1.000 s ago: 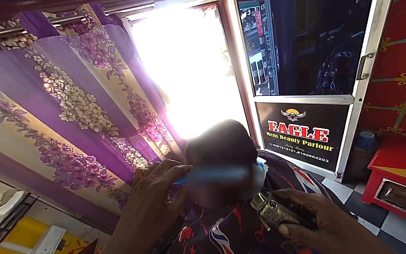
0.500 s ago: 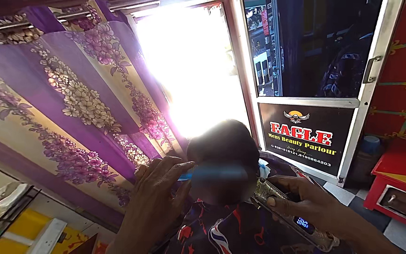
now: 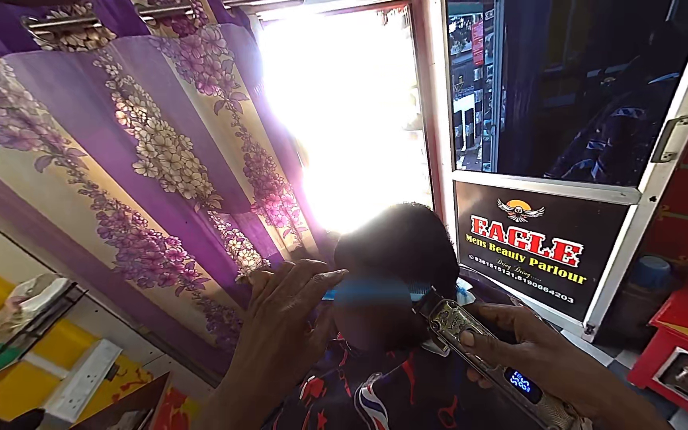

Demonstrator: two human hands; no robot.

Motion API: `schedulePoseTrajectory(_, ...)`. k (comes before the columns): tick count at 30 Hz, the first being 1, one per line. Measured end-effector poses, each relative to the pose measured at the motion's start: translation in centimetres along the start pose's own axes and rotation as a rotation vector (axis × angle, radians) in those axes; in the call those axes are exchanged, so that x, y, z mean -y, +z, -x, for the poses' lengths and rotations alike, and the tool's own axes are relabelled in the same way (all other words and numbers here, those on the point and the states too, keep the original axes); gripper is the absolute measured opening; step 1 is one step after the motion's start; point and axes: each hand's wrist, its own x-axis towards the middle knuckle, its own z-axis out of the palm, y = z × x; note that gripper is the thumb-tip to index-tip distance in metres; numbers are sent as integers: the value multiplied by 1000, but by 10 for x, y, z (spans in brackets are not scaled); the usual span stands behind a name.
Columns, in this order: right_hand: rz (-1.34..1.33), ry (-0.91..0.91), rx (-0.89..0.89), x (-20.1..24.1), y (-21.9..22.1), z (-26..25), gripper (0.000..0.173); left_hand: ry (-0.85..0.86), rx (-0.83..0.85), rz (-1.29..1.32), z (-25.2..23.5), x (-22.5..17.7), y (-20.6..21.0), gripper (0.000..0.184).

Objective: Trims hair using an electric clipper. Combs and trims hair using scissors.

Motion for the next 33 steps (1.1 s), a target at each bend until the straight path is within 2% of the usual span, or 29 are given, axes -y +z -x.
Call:
schedulePoseTrajectory(14,49,-74,-24,9,9,-8,44,18,-37,11,0,0,0,31)
schedulePoseTrajectory(17,155,-178,-26,4,11,-12,47,44,-51,22,0,0,0,29)
schedulePoseTrajectory(21,363,-401,177,-13,8,-8,52,19,-156,101,5,-4,-1,30)
schedulePoseTrajectory(25,426,-436,344,-24,11,12,52,-91,-302,214,26,-4,-3,28)
schedulePoseTrajectory(27,442,-391,365,-25,11,24,54,-118,-290,228,36,-4,-1,27)
schedulePoseTrajectory(33,471,-374,344,-34,-1,36,56,-49,-75,51,31,-8,14,32)
